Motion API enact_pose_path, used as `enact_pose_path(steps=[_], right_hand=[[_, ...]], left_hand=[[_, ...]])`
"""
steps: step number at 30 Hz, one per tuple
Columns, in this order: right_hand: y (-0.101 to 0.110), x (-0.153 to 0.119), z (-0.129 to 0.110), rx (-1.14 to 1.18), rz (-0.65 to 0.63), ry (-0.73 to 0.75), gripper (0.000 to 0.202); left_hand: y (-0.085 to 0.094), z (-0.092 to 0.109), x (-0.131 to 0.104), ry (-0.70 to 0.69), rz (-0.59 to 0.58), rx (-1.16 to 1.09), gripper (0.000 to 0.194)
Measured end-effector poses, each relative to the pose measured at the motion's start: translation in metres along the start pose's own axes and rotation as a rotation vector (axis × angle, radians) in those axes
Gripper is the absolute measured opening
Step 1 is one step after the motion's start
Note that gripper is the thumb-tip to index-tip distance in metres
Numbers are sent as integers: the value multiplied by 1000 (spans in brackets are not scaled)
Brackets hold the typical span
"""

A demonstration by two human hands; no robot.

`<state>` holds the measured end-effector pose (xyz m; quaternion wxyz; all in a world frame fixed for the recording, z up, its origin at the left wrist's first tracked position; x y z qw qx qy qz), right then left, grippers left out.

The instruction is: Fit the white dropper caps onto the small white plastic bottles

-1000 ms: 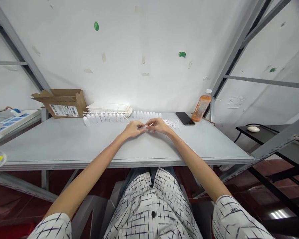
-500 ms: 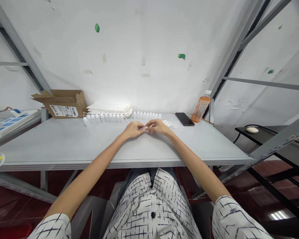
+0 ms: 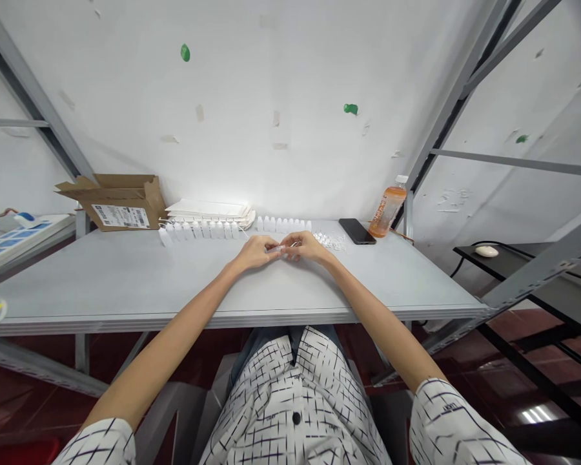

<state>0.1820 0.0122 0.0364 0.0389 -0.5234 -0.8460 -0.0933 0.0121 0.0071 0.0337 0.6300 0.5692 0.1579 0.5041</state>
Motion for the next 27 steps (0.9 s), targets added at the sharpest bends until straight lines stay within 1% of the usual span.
enact_pose_path(steps=[4,12,20,27], right_hand=[[-1,-1,-3,3,15,17,12],[-4,-2,-3,-26,34,3,4],[-2,0,-1,-63,48,14,5],[-6,3,6,-45,44,19,7]], left_hand=[[0,0,0,2,10,16,33],[-1,-1,0,11,-22,42,36],[-2,-4,1,8,15,56,30],[2,-2,-1,17,-33,126,35]])
Point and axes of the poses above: each hand's wrist, its own x-axis towards the middle knuckle, its own y-axis out of the back of the hand, z = x × y, the point moved 4 cm from there along x, towards the middle knuckle, and after that the axes turned 15 degrees about x, right-handed, at the moved point
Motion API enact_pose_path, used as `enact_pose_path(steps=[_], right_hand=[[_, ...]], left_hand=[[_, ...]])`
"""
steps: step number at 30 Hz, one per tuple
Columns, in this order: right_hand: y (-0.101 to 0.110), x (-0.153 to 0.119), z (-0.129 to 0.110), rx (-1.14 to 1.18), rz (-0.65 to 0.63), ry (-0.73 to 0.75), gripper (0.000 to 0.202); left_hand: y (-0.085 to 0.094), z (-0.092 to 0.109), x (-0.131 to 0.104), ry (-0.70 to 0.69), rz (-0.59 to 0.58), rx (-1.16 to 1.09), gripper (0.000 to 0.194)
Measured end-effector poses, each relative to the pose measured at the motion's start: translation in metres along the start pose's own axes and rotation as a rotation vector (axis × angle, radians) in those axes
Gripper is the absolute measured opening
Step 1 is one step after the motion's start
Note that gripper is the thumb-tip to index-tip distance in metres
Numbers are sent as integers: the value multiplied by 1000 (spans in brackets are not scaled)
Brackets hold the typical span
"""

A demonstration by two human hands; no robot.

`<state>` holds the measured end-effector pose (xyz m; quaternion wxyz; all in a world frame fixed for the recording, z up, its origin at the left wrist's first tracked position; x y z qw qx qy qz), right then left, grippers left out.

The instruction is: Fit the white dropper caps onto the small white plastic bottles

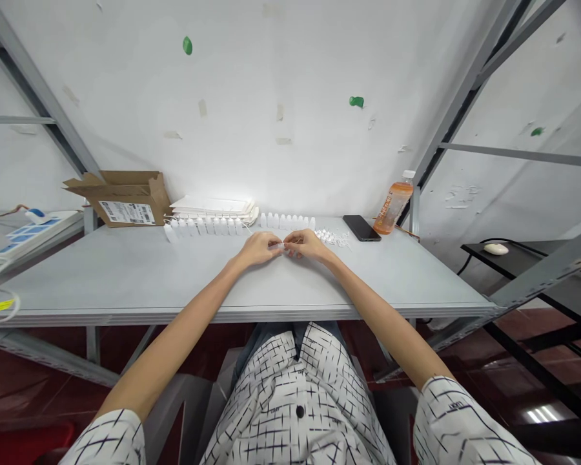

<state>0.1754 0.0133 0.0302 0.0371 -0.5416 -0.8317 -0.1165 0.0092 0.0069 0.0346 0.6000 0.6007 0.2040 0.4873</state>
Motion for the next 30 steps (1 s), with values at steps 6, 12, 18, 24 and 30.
enact_pose_path(steps=[6,12,18,24,30], right_hand=[[-2,1,3,20,0,-3,11],[-2,1,6,28,15,18,17],[4,4,2,57,83,135,22],[6,3,2,-28,127,156,20],[4,1,0,5,135,151,15]], left_hand=[[0,0,0,0,11,-32,32],[-4,-4,1,-15,55,-83,28],[0,-11,4,68,177,-171,41],[-4,-18,4,135,-40,-436,53],[-4,-18,2,184,-47,-574,52]])
Point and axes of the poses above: each hand's wrist, its own x-axis towards the middle knuckle, its own y-axis out of the back of the hand, z = x × y, the point moved 4 cm from there along x, towards the middle knuckle, and after that the axes turned 15 degrees about x, right-handed, at the moved point
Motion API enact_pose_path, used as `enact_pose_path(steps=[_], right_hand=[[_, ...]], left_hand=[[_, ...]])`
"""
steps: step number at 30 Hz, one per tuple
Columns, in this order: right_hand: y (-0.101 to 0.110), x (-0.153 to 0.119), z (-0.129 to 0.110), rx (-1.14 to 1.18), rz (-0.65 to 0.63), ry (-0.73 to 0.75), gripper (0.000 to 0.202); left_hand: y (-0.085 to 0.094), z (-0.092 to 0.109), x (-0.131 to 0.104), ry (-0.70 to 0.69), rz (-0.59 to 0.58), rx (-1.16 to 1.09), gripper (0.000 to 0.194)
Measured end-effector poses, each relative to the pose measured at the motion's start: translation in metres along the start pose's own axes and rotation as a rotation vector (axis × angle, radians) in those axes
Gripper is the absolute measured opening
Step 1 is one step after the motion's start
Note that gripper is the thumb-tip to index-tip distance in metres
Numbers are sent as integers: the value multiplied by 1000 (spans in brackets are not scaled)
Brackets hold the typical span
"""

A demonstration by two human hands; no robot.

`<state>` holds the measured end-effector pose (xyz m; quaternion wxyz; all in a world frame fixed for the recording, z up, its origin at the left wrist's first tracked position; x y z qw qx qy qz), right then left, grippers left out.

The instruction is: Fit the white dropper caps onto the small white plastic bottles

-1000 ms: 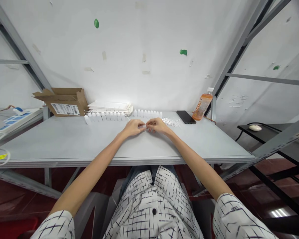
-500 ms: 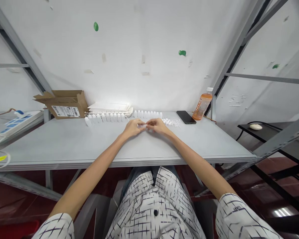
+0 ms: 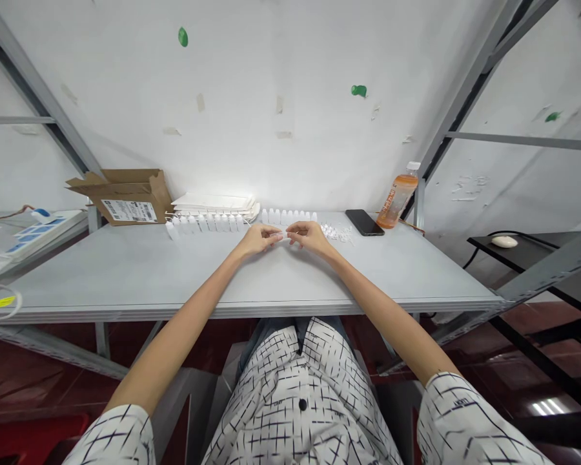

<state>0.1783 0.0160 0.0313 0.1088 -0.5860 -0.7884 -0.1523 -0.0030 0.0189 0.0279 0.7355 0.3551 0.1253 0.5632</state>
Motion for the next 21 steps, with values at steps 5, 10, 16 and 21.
enact_pose_path(steps=[5,10,16,21], right_hand=[[-3,-1,2,20,0,-80,11],[-4,-2,2,128,-6,-106,11],[-5,-1,5,116,0,-111,14],[-6,0,4,74,-21,-84,15]], left_hand=[[4,4,-2,-33,31,-12,52],[7,6,-2,-30,64,-45,52],[7,7,-3,-33,52,-43,50],[4,9,-3,-66,22,-70,48]])
Point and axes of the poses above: each hand's wrist, its own x-axis towards the middle knuckle, its own y-axis out of the back of the hand, z = x × y, the point moved 4 cm from there along x, towards the middle knuckle, and after that the axes turned 15 degrees about x, right-handed, at the moved point
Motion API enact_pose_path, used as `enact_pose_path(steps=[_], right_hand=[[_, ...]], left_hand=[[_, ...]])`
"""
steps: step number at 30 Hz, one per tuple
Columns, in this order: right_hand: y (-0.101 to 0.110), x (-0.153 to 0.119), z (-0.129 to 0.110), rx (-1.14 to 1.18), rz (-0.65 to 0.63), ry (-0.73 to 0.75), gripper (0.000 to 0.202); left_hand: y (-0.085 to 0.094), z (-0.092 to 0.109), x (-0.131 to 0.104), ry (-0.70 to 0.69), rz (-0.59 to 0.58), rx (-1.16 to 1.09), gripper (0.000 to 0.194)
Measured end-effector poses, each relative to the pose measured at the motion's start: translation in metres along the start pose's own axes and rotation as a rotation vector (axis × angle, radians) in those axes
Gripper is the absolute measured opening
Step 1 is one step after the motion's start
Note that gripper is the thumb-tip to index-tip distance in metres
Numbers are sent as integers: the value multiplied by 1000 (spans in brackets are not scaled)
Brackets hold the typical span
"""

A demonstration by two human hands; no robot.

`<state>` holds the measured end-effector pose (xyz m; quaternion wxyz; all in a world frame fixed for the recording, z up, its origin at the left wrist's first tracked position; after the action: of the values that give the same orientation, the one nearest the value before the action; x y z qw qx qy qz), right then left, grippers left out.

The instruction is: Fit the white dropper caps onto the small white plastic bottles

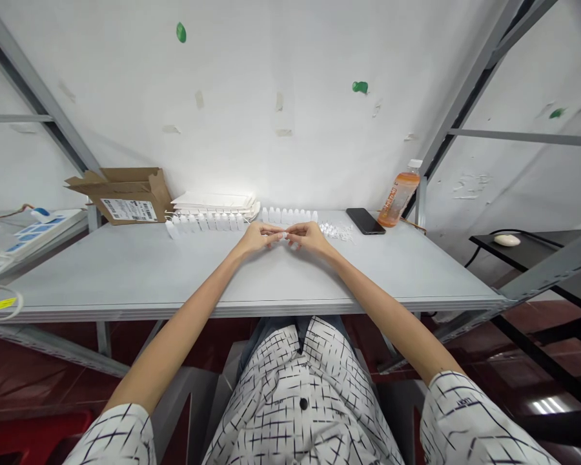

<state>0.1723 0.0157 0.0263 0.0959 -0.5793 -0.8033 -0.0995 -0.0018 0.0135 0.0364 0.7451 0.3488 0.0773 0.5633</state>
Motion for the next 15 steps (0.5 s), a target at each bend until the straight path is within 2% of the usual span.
enact_pose_path(steps=[5,8,15], right_hand=[[4,0,-4,-1,19,64,20],[6,0,-6,-4,30,90,22],[5,-2,-8,20,4,79,22]], left_hand=[[-1,-4,1,88,-7,-9,52],[-3,-5,0,133,-63,-4,51],[0,-2,-2,100,-83,0,45]])
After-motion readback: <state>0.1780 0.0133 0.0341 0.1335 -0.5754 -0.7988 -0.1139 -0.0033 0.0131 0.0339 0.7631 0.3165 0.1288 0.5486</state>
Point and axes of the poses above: each hand's wrist, its own x-axis towards the middle knuckle, its own y-axis out of the back of the hand, z = x × y, the point moved 4 cm from there along x, towards the middle knuckle, and after that the axes turned 15 degrees about x, right-handed, at the moved point
